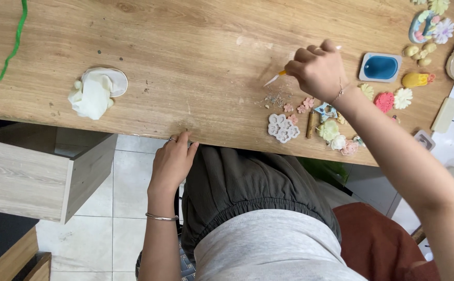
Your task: Using small tools to shape and attach decorative wax elements to a candle.
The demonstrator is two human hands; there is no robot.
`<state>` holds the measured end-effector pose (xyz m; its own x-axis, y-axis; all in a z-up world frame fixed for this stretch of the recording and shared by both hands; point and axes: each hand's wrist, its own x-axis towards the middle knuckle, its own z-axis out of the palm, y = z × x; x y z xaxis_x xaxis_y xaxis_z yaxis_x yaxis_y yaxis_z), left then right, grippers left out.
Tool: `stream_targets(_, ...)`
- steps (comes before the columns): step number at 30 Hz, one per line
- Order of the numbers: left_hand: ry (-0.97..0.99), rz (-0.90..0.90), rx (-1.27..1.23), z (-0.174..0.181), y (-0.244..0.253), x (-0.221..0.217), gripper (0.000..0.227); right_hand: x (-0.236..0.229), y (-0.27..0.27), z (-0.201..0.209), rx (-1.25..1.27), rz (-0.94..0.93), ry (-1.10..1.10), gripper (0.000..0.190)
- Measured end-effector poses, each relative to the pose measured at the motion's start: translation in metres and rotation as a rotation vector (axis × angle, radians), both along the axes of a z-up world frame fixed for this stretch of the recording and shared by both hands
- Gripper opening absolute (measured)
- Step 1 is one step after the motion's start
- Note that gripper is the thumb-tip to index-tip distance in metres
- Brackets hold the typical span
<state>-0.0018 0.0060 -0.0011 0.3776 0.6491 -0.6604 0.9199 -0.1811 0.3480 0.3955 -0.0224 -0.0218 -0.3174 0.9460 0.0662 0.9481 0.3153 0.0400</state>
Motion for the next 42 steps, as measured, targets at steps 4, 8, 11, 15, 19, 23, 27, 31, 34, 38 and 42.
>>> stream_targets(4, -0.049, -0.021, 0.057, -0.005, 0.002, 0.001, 0.044, 0.011, -0.036, -0.035, 0.057, -0.138, -0.131, 0.014)
stream_targets(8, -0.071, -0.069, 0.068, -0.006, 0.006, 0.006, 0.042, -0.001, -0.053, -0.050, 0.035, -0.349, 0.037, 0.002)
stream_targets(11, -0.080, -0.110, 0.071, -0.003, 0.009, 0.010, 0.041, -0.025, -0.071, -0.054, -0.033, -0.488, 0.184, 0.009)
stream_targets(15, -0.147, -0.118, 0.097, -0.001, 0.010, 0.007, 0.042, -0.100, -0.069, -0.028, -0.093, -0.737, 0.765, 0.013)
stream_targets(19, -0.087, -0.198, 0.088, -0.010, 0.016, 0.003, 0.038, -0.170, -0.043, -0.068, -0.238, -0.693, 0.863, 0.010)
stream_targets(23, -0.136, -0.186, 0.077, 0.000, 0.021, -0.006, 0.042, -0.205, 0.004, -0.056, -0.132, -0.710, 0.948, 0.017)
stream_targets(27, -0.044, -0.213, 0.014, -0.010, 0.030, -0.023, 0.041, -0.211, 0.018, -0.044, -0.303, -1.016, 1.167, 0.015)
stream_targets(31, -0.023, -0.293, 0.047, -0.015, 0.040, -0.034, 0.042, -0.197, -0.017, -0.067, -0.248, -1.134, 1.147, 0.017)
stream_targets(34, -0.004, -0.329, 0.023, -0.015, 0.048, -0.030, 0.042, -0.178, -0.053, -0.095, -0.076, -1.191, 1.083, 0.016)
stream_targets(38, -0.042, -0.342, 0.027, -0.016, 0.055, -0.027, 0.044, -0.178, -0.064, -0.072, 0.163, -1.272, 0.983, 0.019)
stream_targets(42, -0.105, -0.380, 0.041, -0.020, 0.055, -0.025, 0.042, -0.221, -0.041, -0.038, -0.118, -1.251, 1.275, 0.020)
